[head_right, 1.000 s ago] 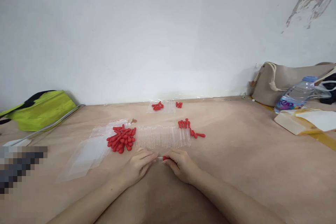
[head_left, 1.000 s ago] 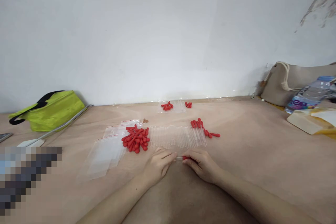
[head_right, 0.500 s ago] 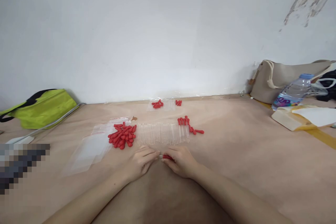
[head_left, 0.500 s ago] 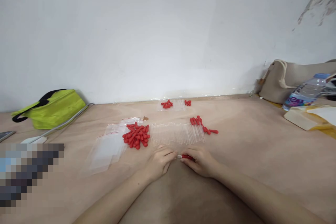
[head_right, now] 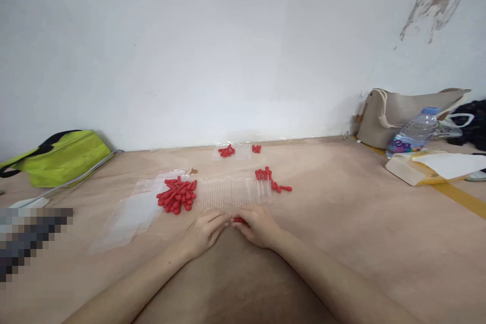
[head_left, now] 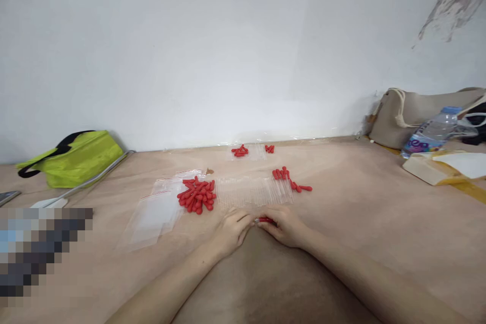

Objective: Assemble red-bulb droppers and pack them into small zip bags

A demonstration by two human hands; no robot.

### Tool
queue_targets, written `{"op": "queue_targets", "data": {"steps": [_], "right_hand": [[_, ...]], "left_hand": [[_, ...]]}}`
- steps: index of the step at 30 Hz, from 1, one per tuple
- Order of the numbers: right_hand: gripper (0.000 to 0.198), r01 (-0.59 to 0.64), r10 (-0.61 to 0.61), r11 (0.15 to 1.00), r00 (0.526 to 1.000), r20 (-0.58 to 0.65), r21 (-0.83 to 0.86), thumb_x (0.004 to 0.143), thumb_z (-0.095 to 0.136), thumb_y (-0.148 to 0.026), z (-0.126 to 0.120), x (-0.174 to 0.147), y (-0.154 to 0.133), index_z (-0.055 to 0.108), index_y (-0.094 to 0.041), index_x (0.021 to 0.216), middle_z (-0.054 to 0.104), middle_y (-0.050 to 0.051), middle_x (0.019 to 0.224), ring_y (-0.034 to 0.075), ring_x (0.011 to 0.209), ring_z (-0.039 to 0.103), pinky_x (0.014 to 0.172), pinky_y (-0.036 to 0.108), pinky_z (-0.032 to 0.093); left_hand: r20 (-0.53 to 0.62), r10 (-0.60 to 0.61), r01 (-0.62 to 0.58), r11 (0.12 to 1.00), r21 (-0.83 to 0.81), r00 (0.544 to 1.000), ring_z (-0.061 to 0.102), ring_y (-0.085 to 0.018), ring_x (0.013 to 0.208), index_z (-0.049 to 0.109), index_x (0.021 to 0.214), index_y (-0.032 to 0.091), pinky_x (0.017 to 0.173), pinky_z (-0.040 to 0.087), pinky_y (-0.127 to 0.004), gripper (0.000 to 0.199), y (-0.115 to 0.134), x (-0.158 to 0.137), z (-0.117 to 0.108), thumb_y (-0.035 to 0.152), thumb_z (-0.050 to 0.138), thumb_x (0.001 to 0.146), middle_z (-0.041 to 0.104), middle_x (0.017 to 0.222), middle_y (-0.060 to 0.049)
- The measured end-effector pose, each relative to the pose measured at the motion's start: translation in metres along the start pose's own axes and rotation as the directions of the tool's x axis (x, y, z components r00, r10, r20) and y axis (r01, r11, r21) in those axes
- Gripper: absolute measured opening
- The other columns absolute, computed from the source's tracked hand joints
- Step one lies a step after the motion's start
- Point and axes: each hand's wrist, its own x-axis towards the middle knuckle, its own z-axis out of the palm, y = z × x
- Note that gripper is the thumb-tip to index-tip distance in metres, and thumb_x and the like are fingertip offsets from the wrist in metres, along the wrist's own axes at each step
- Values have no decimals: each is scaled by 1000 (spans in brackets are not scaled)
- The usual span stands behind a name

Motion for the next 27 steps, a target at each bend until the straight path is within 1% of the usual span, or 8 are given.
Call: {"op": "queue_targets", "data": {"steps": [4, 9, 12, 14, 17, 19, 22, 27], "right_hand": [[19, -123, 165, 938, 980, -108, 323, 78, 54, -29, 3, 1, -1, 63, -21, 93, 66, 5, 85, 16, 75, 60, 68, 27, 46], [24, -223, 430, 709, 889, -160, 669, 69, 64, -36, -2, 0, 0, 54, -21, 86, 61, 0, 73, 13, 68, 58, 62, 26, 45], [27, -216, 517, 635, 832, -200, 742, 66, 67, -38, -28, 4, 10, 51, -22, 81, 55, -4, 67, 10, 62, 54, 61, 23, 43], [30, -248, 573, 615, 793, -207, 749, 67, 64, -41, -56, 11, 22, 54, -22, 88, 54, -4, 70, 9, 59, 51, 58, 23, 43], [42, -370, 613, 704, 748, -255, 606, 74, 55, -39, -92, 25, 43, 49, -24, 113, 53, -3, 71, 9, 57, 49, 56, 23, 41], [47, -505, 598, 793, 752, -277, 340, 76, 51, -32, -104, 36, 54, 46, -19, 120, 55, 0, 75, 11, 62, 51, 59, 23, 41], [46, -570, 550, 820, 808, -212, -46, 75, 47, -26, -98, 51, 65, 48, -13, 120, 59, 3, 78, 13, 66, 52, 62, 23, 40], [47, -554, 539, 812, 833, -129, -184, 70, 53, -23, -77, 65, 76, 54, -14, 116, 63, 5, 81, 17, 72, 55, 63, 23, 38]], "left_hand": [[-31, -110, 107, 991, -77, 994, 57, -17, 84, 55, 105, 18, 75, 46, -29, 22, -1, -1, -2, 22, 42, 88, 61, 91, -6], [-68, -168, 160, 981, -113, 983, 56, -16, 81, 48, 117, 20, 74, 46, -29, 33, -3, -2, -7, 28, 49, 84, 61, 90, -4], [-123, -231, 215, 968, -133, 965, 55, -16, 81, 41, 121, 20, 73, 46, -30, 40, -4, -2, -7, 28, 51, 83, 59, 93, -5], [-135, -250, 229, 961, -154, 959, 55, -16, 80, 37, 123, 20, 73, 46, -30, 44, -4, -2, -6, 27, 51, 82, 58, 95, -5], [-93, -229, 214, 965, -151, 969, 54, -16, 78, 39, 120, 21, 72, 46, -30, 39, -3, -1, -4, 26, 49, 83, 57, 94, -5], [-54, -217, 208, 969, -136, 975, 54, -16, 76, 43, 115, 20, 70, 45, -29, 32, -2, 0, -5, 25, 47, 83, 56, 93, -5], [-33, -231, 226, 968, -111, 972, 53, -16, 75, 45, 112, 19, 68, 44, -29, 29, -1, 1, -6, 24, 46, 84, 56, 90, -5], [-38, -223, 219, 971, -98, 974, 53, -16, 76, 49, 107, 19, 70, 44, -30, 24, -1, 1, -7, 23, 46, 83, 55, 88, -5]]}}
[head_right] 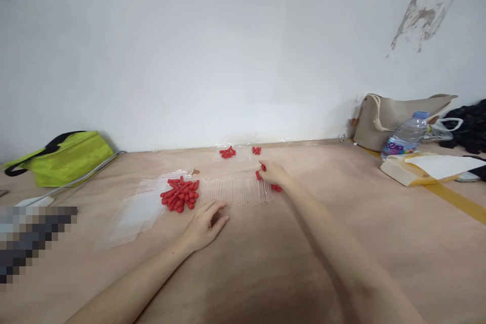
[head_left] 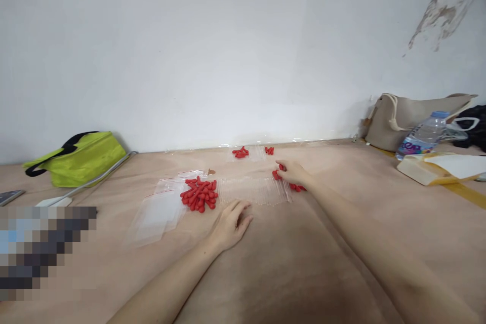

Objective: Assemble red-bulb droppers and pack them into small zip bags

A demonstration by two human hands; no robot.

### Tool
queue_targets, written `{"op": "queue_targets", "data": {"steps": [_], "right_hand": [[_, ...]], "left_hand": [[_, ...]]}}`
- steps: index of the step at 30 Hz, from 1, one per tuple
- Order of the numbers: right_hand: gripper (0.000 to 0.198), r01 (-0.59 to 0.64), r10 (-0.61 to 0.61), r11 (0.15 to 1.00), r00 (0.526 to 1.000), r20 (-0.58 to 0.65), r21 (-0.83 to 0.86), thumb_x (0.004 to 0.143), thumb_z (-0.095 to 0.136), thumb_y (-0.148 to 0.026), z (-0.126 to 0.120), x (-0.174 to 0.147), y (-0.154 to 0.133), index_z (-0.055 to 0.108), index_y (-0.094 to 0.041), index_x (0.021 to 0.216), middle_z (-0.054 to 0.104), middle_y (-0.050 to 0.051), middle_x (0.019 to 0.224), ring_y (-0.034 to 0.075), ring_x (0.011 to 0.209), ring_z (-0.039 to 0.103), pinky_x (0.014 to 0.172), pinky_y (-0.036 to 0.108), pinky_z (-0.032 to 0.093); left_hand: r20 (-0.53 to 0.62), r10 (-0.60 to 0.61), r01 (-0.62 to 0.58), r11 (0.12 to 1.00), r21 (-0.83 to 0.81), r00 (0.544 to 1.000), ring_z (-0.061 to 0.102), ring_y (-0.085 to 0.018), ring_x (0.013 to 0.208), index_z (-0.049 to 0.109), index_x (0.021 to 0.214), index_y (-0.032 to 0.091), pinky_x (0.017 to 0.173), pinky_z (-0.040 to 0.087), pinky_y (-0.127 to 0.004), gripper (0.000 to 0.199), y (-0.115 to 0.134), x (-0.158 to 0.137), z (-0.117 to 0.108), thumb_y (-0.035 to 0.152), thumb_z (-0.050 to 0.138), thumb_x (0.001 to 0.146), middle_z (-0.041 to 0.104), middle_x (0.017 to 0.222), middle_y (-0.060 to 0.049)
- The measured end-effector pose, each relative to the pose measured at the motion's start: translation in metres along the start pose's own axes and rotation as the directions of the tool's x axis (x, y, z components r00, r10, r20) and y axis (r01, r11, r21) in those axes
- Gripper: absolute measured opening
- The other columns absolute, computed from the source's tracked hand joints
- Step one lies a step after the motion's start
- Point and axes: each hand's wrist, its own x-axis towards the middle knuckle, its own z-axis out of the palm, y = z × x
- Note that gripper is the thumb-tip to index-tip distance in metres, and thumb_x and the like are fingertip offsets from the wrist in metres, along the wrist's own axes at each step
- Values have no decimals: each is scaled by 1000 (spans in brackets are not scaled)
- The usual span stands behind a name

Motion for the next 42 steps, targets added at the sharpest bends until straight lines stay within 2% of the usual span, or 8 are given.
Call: {"op": "queue_targets", "data": {"steps": [7, 11, 17, 23, 27, 32, 36, 42], "right_hand": [[52, -53, 51, 997, 998, -39, -58, 72, 54, -35, 0, -2, 8, 49, -16, 120, 63, 5, 75, 16, 67, 56, 58, 23, 37], [32, -136, 129, 990, 979, -158, -38, 73, 52, -41, -10, -20, 26, 61, -17, 91, 60, 2, 65, 13, 59, 53, 53, 22, 36], [30, -99, 96, 986, 995, 26, 136, 68, 57, -43, -25, -52, 63, 64, -17, 80, 62, 2, 69, 10, 55, 49, 49, 21, 36], [37, -112, 104, 959, 994, 45, 261, 56, 69, -42, -25, -55, 84, 64, -15, 80, 61, 2, 65, 11, 54, 48, 47, 22, 36], [32, -126, 105, 952, 990, 90, 279, 57, 68, -43, -24, -54, 84, 63, -15, 69, 58, 1, 58, 10, 50, 46, 44, 21, 33], [33, -148, 158, 931, 987, -4, 335, 57, 67, -46, -23, -56, 78, 61, -15, 66, 55, 0, 56, 9, 49, 44, 43, 21, 32], [38, -155, 254, 894, 949, -188, 421, 58, 65, -51, -17, -56, 79, 60, -15, 67, 51, -1, 54, 9, 48, 42, 43, 22, 32], [38, -133, 241, 904, 944, -225, 407, 59, 63, -52, -8, -55, 86, 60, -15, 68, 50, -1, 53, 10, 47, 41, 42, 22, 30]], "left_hand": [[8, 15, -15, 1000, -11, 1000, 54, -18, 81, 50, 106, 19, 73, 44, -31, 24, -2, -1, 1, 22, 48, 83, 57, 92, -6], [18, 16, -16, 1000, -7, 1000, 54, -18, 82, 49, 108, 20, 74, 44, -32, 25, -2, -1, 2, 22, 47, 83, 57, 93, -6], [34, 36, -38, 998, 56, 999, 53, -18, 80, 54, 98, 19, 71, 43, -30, 17, 2, 0, 2, 24, 43, 85, 57, 89, -6], [79, 167, -184, 923, 338, 983, 50, -21, 80, 59, 85, 19, 73, 36, -36, 20, 6, 4, -4, 23, 40, 85, 58, 84, -7], [-79, -15, 49, 898, 436, 997, 48, -22, 81, 59, 78, 20, 74, 34, -37, 14, -5, 27, -9, 22, 45, 81, 56, 83, -7], [-130, -302, 328, 829, 453, 944, 48, -25, 91, 60, 80, 20, 77, 34, -37, 11, -11, 70, -3, 24, 50, 75, 56, 89, -7], [-116, -381, 388, 791, 474, 917, 49, -29, 92, 63, 76, 17, 78, 34, -41, 19, -5, 90, 13, 32, 51, 74, 57, 90, -11], [-102, -475, 456, 729, 510, 874, 49, -34, 97, 66, 75, 11, 82, 31, -46, 30, -2, 104, 26, 37, 51, 71, 60, 93, -18]]}}
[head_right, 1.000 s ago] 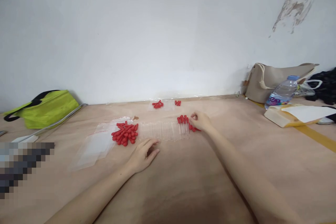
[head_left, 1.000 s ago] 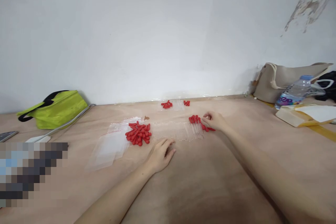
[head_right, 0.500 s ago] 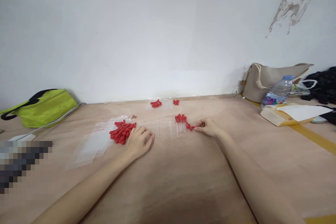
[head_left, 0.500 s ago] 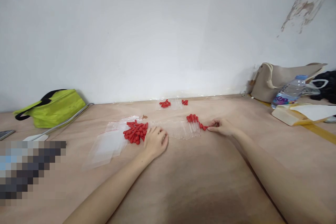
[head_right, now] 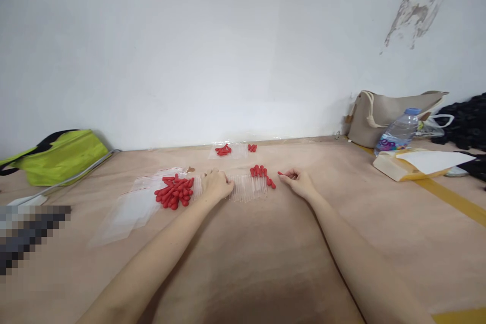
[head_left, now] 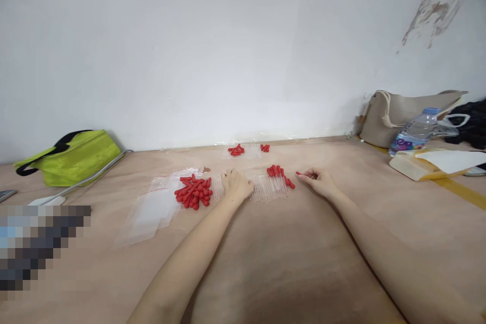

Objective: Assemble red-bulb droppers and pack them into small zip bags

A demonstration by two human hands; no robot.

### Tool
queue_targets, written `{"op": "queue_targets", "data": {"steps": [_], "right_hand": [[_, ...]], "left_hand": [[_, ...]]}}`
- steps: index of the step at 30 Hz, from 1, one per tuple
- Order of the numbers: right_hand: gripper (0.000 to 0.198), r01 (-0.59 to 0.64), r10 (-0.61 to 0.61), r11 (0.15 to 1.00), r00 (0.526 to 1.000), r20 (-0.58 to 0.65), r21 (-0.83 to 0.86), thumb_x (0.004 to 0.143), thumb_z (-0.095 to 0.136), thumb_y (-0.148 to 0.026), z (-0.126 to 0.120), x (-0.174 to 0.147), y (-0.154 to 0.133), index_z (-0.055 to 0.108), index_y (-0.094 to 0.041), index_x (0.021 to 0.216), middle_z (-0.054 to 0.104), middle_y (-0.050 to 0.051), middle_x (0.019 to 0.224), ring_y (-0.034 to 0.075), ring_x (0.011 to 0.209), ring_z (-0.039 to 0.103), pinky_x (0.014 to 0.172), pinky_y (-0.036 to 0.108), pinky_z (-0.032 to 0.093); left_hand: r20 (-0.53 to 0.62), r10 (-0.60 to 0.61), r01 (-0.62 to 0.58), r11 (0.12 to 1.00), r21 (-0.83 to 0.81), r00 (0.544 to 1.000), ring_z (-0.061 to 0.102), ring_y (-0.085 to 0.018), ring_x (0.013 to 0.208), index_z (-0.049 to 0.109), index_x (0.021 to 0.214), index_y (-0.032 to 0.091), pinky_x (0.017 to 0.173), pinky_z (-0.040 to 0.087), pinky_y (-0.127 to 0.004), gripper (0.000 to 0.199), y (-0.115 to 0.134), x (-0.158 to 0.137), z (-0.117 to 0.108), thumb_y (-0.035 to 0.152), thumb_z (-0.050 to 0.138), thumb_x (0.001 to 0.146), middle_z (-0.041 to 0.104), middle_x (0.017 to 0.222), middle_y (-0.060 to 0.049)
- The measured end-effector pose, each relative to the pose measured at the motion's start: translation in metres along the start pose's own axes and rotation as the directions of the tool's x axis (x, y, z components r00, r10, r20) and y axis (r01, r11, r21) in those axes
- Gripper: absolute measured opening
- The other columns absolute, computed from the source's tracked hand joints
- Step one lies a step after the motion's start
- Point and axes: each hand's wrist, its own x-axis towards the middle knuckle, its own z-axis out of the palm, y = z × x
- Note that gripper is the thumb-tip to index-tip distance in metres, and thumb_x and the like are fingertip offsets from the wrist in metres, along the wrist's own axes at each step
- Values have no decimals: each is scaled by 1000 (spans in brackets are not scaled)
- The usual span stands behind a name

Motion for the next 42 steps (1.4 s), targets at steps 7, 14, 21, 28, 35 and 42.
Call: {"op": "queue_targets", "data": {"steps": [7, 14, 21, 28, 35, 42], "right_hand": [[37, 35, -34, 998, 999, 10, -50, 62, 61, -51, 3, 4, 11, 61, -15, 71, 56, 1, 59, 11, 52, 46, 45, 22, 35], [36, 35, -35, 998, 999, 13, -60, 63, 59, -50, 5, 5, 14, 61, -15, 72, 56, 1, 59, 11, 51, 46, 44, 22, 35], [33, 56, -58, 998, 994, -88, -29, 64, 59, -48, 4, -1, 2, 57, -16, 71, 50, -1, 56, 9, 49, 40, 43, 21, 31], [37, 184, -165, 959, 981, -103, 214, 67, 58, -42, 26, -18, -37, 55, -17, 93, 55, 2, 72, 12, 58, 48, 55, 25, 42], [16, 436, -458, 888, 866, 201, 145, 77, 49, -25, 70, -76, -83, 58, -21, 90, 61, 4, 84, 15, 71, 54, 65, 28, 43], [8, 425, -474, 880, 822, 316, 212, 78, 47, -19, 84, -97, -86, 51, -20, 85, 57, 1, 76, 13, 68, 52, 63, 26, 41]], "left_hand": [[177, -85, 87, 996, -2, 981, 60, -28, 80, 67, 71, 16, 87, 30, -46, 16, 10, 17, 0, 30, 60, 65, 67, 75, -12], [262, -144, 154, 988, -18, 954, 62, -29, 80, 67, 75, 18, 83, 33, -47, 15, 16, 25, -7, 25, 63, 62, 69, 78, -12], [227, -77, 95, 993, -69, 971, 60, -30, 85, 63, 73, 14, 76, 38, -40, 21, 9, 16, -28, 31, 51, 74, 66, 83, -16], [75, 359, -315, 888, -334, 930, 55, -15, 67, 47, 90, 17, 61, 40, -25, 20, -41, -40, -55, 27, 30, 88, 60, 78, -3], [-230, 428, -486, 758, -435, 874, 56, -18, 85, 52, 93, 19, 76, 39, -32, 16, -67, -87, -18, 22, 37, 88, 63, 91, -5], [-198, 474, -511, 743, -432, 858, 57, -17, 81, 55, 93, 20, 79, 35, -33, 18, -64, -92, -11, 23, 38, 89, 65, 89, -3]]}}
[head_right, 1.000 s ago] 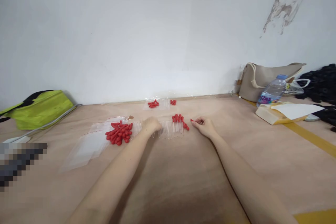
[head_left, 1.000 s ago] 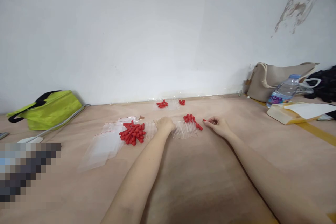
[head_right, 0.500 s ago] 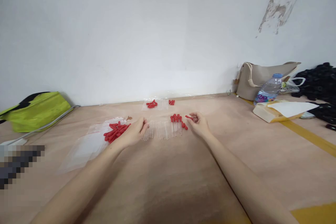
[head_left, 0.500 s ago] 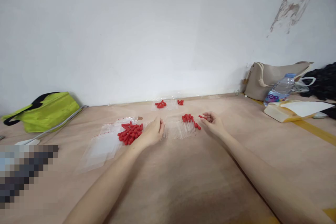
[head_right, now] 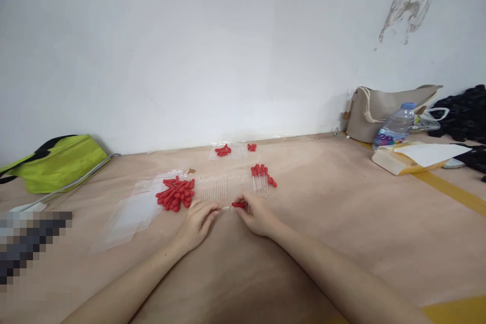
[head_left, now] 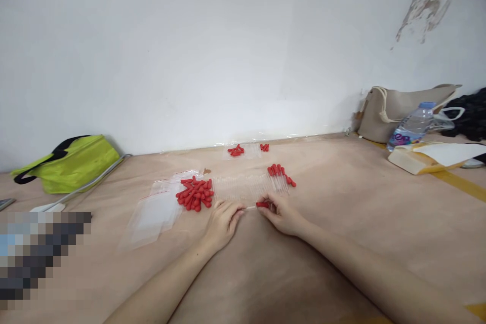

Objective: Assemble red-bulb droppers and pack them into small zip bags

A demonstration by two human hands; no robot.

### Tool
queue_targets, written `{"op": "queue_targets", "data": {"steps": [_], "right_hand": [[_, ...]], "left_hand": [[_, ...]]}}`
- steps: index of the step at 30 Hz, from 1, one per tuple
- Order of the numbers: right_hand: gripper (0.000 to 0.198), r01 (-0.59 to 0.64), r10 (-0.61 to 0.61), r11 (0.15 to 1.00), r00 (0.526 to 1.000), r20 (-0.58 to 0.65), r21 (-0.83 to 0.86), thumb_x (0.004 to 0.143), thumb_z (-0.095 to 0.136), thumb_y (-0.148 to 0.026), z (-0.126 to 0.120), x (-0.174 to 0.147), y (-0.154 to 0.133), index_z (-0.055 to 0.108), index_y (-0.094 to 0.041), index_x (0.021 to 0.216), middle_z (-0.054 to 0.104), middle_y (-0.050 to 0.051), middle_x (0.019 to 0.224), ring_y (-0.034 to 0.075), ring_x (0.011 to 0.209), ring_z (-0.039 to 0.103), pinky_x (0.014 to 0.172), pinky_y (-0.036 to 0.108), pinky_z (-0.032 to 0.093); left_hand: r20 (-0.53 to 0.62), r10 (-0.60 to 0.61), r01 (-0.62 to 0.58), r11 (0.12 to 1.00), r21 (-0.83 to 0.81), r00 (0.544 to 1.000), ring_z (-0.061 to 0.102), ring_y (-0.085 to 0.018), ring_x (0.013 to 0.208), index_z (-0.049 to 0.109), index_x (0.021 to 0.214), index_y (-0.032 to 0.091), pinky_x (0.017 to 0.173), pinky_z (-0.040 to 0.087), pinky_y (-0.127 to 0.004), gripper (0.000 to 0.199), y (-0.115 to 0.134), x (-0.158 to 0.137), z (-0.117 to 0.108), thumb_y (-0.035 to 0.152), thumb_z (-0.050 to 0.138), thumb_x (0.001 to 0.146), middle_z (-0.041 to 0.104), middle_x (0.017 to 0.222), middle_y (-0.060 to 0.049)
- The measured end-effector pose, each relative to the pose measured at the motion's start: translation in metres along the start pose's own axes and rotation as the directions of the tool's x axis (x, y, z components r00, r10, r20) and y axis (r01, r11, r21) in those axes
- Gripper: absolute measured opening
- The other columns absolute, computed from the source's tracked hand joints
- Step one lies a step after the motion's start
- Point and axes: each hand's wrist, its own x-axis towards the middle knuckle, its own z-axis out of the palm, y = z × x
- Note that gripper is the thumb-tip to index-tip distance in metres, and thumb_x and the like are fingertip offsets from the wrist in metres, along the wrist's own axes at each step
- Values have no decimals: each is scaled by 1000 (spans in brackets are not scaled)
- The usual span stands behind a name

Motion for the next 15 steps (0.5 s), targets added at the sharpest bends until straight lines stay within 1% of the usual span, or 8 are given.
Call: {"op": "queue_targets", "data": {"steps": [3, 8, 15], "right_hand": [[6, -8, 9, 1000, 999, 44, -24, 78, 48, -17, 0, 0, -3, 51, -20, 82, 56, 0, 73, 12, 63, 49, 60, 25, 39], [5, -14, 15, 1000, 998, 68, -16, 78, 48, -17, 0, 0, -2, 51, -19, 82, 53, -1, 68, 10, 58, 45, 54, 22, 36], [10, 24, -24, 1000, 997, 77, 8, 79, 52, -25, 2, -2, 3, 56, -18, 85, 56, 0, 70, 10, 61, 48, 57, 22, 38]], "left_hand": [[12, 17, -17, 1000, -2, 1000, 58, -17, 81, 56, 93, 21, 80, 34, -33, 18, -1, 0, 0, 22, 39, 89, 65, 89, -3], [0, 23, -23, 1000, -4, 1000, 58, -15, 81, 57, 93, 20, 80, 34, -32, 15, -2, 0, 1, 20, 42, 88, 65, 88, -1], [-9, 86, -86, 996, -2, 996, 57, -15, 82, 57, 98, 21, 78, 34, -32, 18, -4, -2, 2, 18, 43, 87, 66, 90, -1]]}}
